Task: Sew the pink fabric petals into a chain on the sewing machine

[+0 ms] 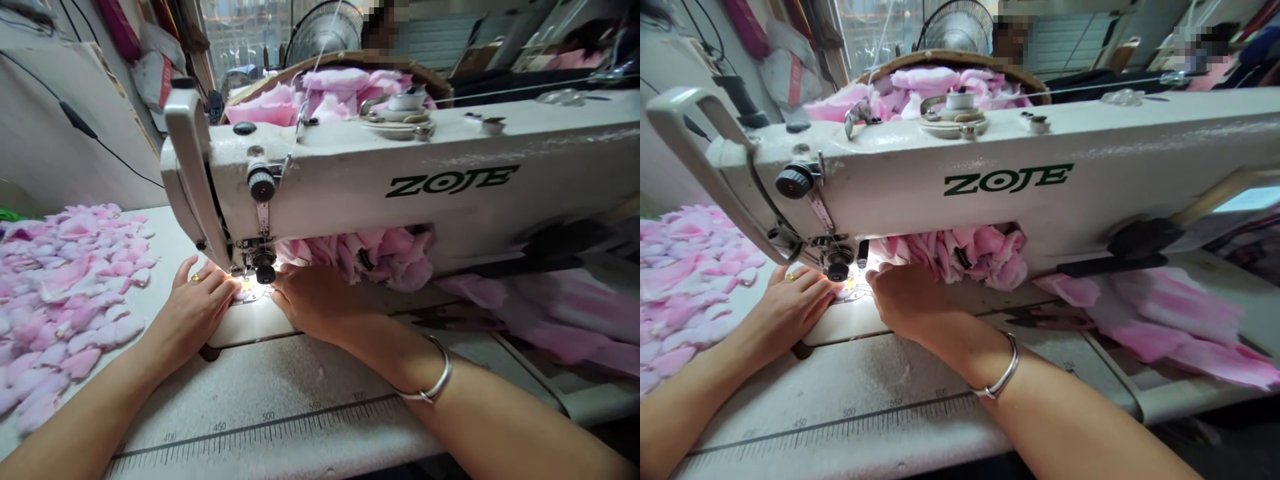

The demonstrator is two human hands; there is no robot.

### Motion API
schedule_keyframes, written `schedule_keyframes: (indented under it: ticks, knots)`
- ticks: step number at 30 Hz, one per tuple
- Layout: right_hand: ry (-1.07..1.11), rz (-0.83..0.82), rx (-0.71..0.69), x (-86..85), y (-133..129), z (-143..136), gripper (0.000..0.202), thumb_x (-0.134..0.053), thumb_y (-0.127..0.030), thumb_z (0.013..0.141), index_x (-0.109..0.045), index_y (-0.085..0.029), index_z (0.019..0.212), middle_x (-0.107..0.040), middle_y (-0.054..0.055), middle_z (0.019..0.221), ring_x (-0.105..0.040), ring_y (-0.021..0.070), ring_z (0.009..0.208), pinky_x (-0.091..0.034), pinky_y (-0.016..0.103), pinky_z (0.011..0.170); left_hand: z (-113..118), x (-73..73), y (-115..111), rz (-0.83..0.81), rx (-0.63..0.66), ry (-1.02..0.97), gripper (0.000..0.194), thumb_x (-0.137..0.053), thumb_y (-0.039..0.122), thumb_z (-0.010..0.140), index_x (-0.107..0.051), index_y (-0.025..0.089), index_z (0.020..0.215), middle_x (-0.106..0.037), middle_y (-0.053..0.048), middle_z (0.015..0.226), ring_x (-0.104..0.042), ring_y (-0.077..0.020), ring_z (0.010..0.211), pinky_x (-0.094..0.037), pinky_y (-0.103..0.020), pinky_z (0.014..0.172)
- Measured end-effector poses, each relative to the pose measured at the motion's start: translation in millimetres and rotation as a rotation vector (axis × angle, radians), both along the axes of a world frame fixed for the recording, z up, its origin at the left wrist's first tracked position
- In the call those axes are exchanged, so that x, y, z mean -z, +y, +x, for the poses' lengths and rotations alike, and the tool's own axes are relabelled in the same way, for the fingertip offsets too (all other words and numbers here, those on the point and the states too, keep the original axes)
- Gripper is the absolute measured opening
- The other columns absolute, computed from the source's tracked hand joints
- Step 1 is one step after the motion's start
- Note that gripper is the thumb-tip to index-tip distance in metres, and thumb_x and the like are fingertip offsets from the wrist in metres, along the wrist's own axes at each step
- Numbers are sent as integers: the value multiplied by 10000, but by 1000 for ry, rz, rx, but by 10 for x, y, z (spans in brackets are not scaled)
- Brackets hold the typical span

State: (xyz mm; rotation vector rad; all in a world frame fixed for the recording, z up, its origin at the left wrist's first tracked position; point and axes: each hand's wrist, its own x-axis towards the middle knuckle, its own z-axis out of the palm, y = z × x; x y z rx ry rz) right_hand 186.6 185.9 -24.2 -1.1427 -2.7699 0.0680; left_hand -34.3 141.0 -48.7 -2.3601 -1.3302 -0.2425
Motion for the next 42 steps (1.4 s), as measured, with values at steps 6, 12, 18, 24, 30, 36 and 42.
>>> schedule_keyframes:
  ticks: [6, 12, 18, 24, 30, 36, 42]
  knots:
    - [21, 84, -79, 60, 43, 65, 141, -504, -239, 912, -632, -193, 873, -654, 34, 901, -628, 197, 796, -366, 306, 579, -68, -22, 103, -39, 83, 4, 209, -391, 203, 965, -575, 182, 869, -540, -32, 736, -485, -209, 725, -435, -390, 768]
    - [71, 201, -125, 146, 59, -7, 114, -505, -192, 913, -606, -178, 862, -653, 32, 884, -614, 182, 769, -329, 308, 542, -50, 60, 182, -34, -25, -98, 293, -340, 187, 955, -459, 202, 688, -489, -31, 662, -445, -189, 613, -389, -315, 572]
    - [62, 179, -170, 148, -4, -58, 105, -530, -189, 904, -613, -186, 840, -660, 35, 785, -587, 161, 706, -270, 294, 506, -62, 41, 123, -6, -9, -79, 247, -394, 321, 965, -493, 190, 781, -503, -32, 734, -478, -181, 660, -411, -306, 584]
    - [86, 237, -192, 169, -44, -44, 94, -568, -199, 885, -609, -191, 801, -644, 13, 733, -591, 160, 687, -246, 328, 487, -67, -69, 17, 96, 89, 83, 214, -386, 263, 972, -572, 192, 892, -520, -31, 796, -479, -167, 680, -409, -293, 575]
    - [89, 242, -224, 221, -51, -55, 107, -568, -221, 886, -589, -194, 785, -659, 1, 776, -599, 170, 678, -230, 336, 477, -8, -108, 5, 125, 180, 190, 232, -383, 154, 970, -597, 151, 881, -516, -22, 796, -490, -174, 799, -434, -393, 884]
    - [94, 249, -249, 238, -58, -36, 90, -572, -218, 887, -587, -205, 799, -643, -12, 774, -589, 171, 662, -269, 339, 470, -16, -68, -5, -18, 258, 74, 267, -331, 172, 997, -592, 153, 1053, -585, -14, 896, -486, -180, 869, -375, -427, 934]
    - [100, 243, -257, 258, -68, -32, 89, -588, -210, 875, -585, -211, 785, -637, -22, 769, -573, 162, 631, -285, 350, 468, -7, -96, 9, -131, 278, -100, 276, -331, 195, 1000, -591, 200, 1093, -629, -2, 928, -499, -169, 813, -354, -403, 885]
